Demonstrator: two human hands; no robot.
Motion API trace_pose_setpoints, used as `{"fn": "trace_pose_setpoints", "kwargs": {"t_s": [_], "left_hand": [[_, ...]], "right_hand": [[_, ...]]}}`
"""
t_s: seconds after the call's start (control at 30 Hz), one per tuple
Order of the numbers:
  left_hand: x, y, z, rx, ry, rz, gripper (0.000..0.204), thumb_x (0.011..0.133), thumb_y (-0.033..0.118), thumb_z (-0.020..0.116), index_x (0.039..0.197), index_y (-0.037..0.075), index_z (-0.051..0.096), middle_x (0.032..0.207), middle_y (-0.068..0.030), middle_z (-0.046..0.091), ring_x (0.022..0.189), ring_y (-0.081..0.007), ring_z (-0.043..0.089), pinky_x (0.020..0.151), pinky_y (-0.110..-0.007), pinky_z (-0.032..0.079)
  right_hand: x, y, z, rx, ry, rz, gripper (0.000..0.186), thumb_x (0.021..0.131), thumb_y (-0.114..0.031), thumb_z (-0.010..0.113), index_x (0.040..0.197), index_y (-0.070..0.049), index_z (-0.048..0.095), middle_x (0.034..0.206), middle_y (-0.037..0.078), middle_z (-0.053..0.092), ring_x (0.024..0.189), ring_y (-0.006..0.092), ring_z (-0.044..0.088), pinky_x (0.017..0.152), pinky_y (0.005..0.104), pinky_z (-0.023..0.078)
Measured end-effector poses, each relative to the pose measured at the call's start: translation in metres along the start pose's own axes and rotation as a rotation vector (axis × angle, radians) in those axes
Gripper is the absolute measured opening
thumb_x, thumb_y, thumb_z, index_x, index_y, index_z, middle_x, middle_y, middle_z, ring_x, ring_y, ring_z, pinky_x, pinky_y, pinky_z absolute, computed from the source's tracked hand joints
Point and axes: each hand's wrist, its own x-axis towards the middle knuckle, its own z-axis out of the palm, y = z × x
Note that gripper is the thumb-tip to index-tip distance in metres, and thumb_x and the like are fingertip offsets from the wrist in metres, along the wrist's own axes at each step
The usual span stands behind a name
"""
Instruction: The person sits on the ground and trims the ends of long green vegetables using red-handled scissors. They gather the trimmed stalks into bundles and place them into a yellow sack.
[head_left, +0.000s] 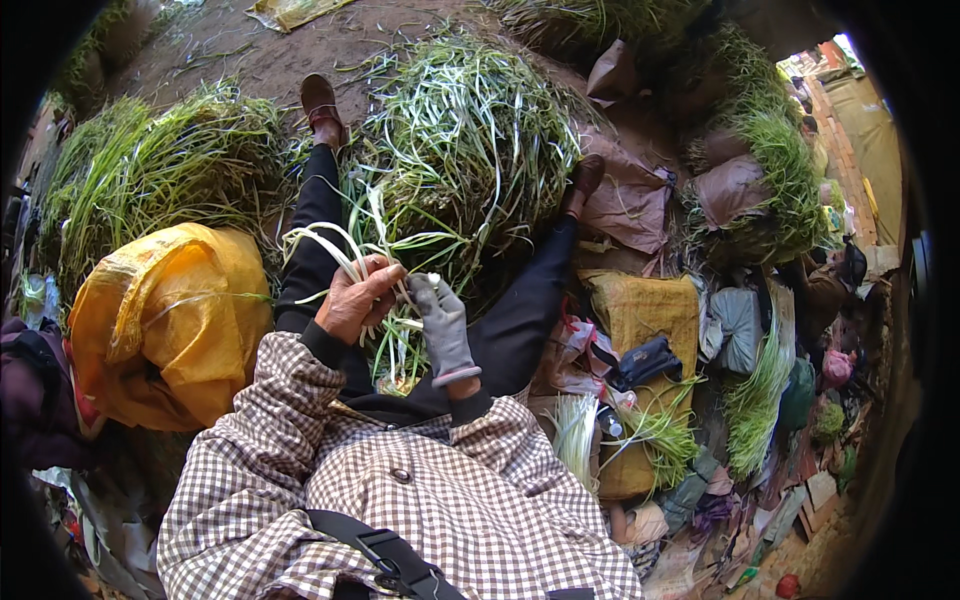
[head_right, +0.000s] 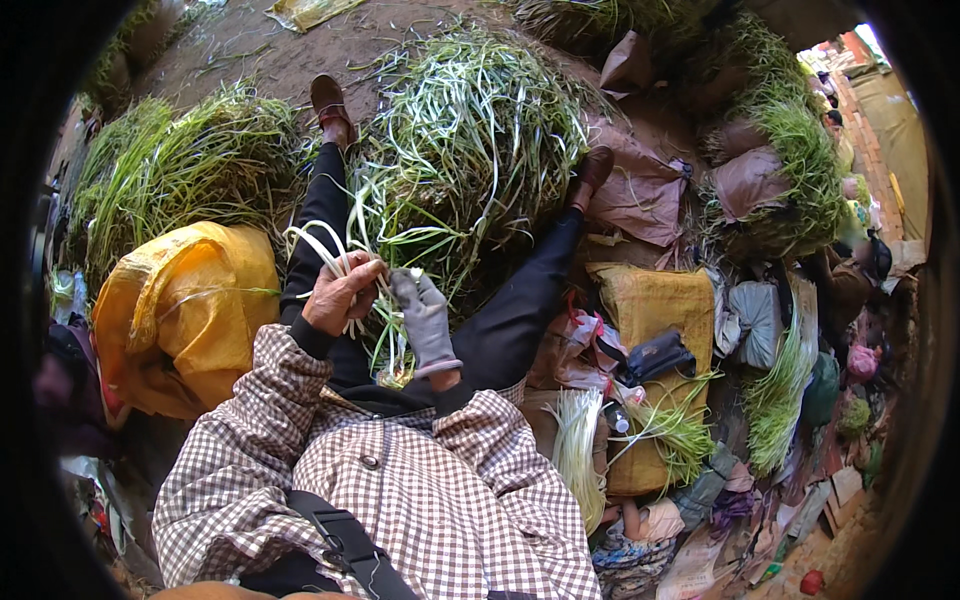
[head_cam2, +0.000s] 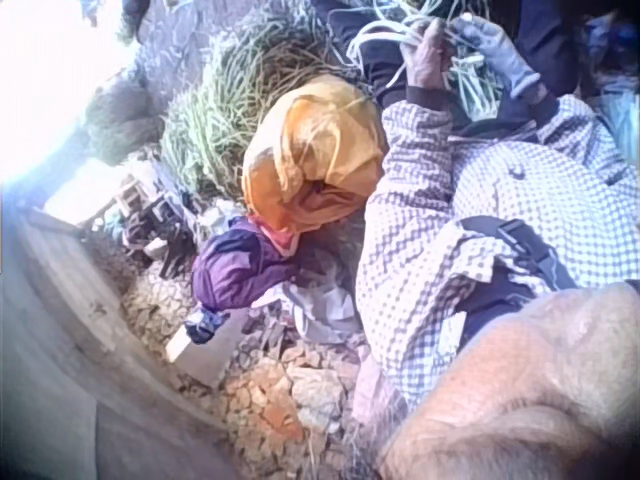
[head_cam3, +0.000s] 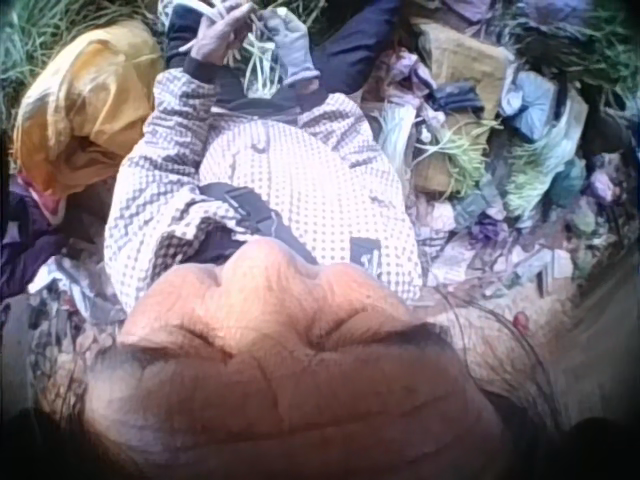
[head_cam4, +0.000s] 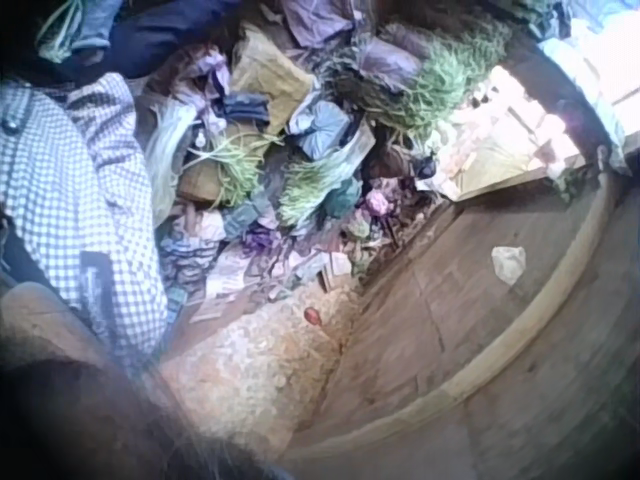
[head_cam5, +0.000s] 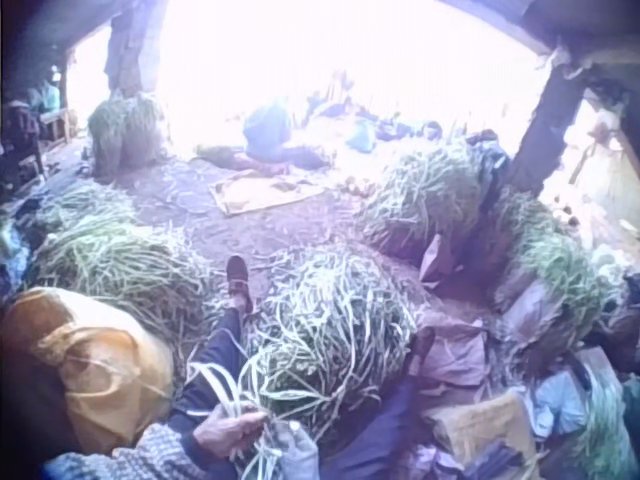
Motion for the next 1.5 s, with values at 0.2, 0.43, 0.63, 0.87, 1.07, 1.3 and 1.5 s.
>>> {"fn": "trace_pose_setpoints", "kwargs": {"t_s": [0.2, 0.43, 0.63, 0.87, 1.07, 1.3, 1.5], "left_hand": [[0.019, 0.063, -0.065, -0.348, 0.252, 0.287, 0.016, 0.097, 0.026, 0.052, 0.096, 0.011, 0.056, 0.083, -0.0027, 0.062, 0.052, -0.0030, 0.049, 0.035, -0.015, 0.030], [0.007, 0.044, -0.027, -0.163, 0.163, 0.233, 0.015, 0.095, 0.023, 0.057, 0.095, 0.008, 0.057, 0.075, -0.0025, 0.063, 0.046, -0.0040, 0.048, 0.033, -0.016, 0.029], [0.026, 0.054, -0.061, -0.334, 0.190, 0.384, 0.014, 0.097, 0.022, 0.053, 0.099, 0.008, 0.055, 0.073, -0.0005, 0.061, 0.046, -0.0030, 0.040, 0.036, -0.018, 0.029], [0.012, 0.087, -0.128, -0.211, 0.330, 0.447, 0.019, 0.100, 0.023, 0.046, 0.106, 0.008, 0.057, 0.073, 0.0012, 0.059, 0.045, -0.0015, 0.041, 0.037, -0.015, 0.031], [0.012, 0.048, -0.039, -0.334, 0.280, 0.191, 0.017, 0.097, 0.027, 0.053, 0.105, 0.012, 0.055, 0.075, -0.0004, 0.059, 0.045, -0.0057, 0.045, 0.037, -0.017, 0.034], [0.003, 0.043, -0.010, -0.136, 0.192, 0.187, 0.044, 0.096, 0.037, 0.051, 0.123, 0.003, 0.050, 0.091, -0.0084, 0.066, 0.075, -0.0148, 0.063, 0.064, -0.027, 0.052], [0.016, 0.024, 0.001, -0.373, -0.015, 0.242, 0.025, 0.092, 0.018, 0.059, 0.115, 0.007, 0.055, 0.091, -0.0083, 0.064, 0.055, -0.0087, 0.055, 0.043, -0.024, 0.046]], "right_hand": [[-0.012, -0.002, -0.041, -1.303, -0.113, -0.053, 0.032, 0.090, -0.037, 0.054, 0.099, -0.009, 0.064, 0.085, 0.013, 0.066, 0.079, 0.0321, 0.063, 0.074, 0.0410, 0.049], [-0.002, -0.065, -0.009, -0.863, -0.097, -0.215, 0.032, 0.090, -0.022, 0.060, 0.116, -0.004, 0.060, 0.099, 0.020, 0.065, 0.089, 0.0320, 0.065, 0.074, 0.0369, 0.051], [-0.011, -0.014, 0.014, -0.602, -0.265, -0.252, 0.015, 0.089, -0.009, 0.060, 0.102, -0.002, 0.057, 0.079, 0.019, 0.062, 0.067, 0.0308, 0.063, 0.058, 0.0383, 0.049], [-0.055, -0.020, -0.052, -1.190, -0.267, -0.208, 0.043, 0.083, -0.030, 0.067, 0.119, -0.008, 0.056, 0.110, 0.016, 0.064, 0.098, 0.0335, 0.061, 0.084, 0.0410, 0.049], [-0.018, -0.051, 0.010, -0.892, -0.191, -0.575, 0.052, 0.080, -0.033, 0.070, 0.122, -0.005, 0.056, 0.114, 0.015, 0.063, 0.107, 0.0324, 0.058, 0.094, 0.0414, 0.043], [-0.036, -0.021, 0.014, -0.550, -0.132, -0.122, 0.018, 0.091, -0.014, 0.058, 0.105, -0.003, 0.062, 0.076, 0.015, 0.063, 0.065, 0.0249, 0.063, 0.058, 0.0325, 0.049], [-0.003, -0.015, -0.018, -0.376, -0.112, -0.226, 0.014, 0.089, -0.013, 0.061, 0.100, -0.004, 0.064, 0.089, 0.015, 0.065, 0.071, 0.0265, 0.064, 0.062, 0.0319, 0.051]]}}
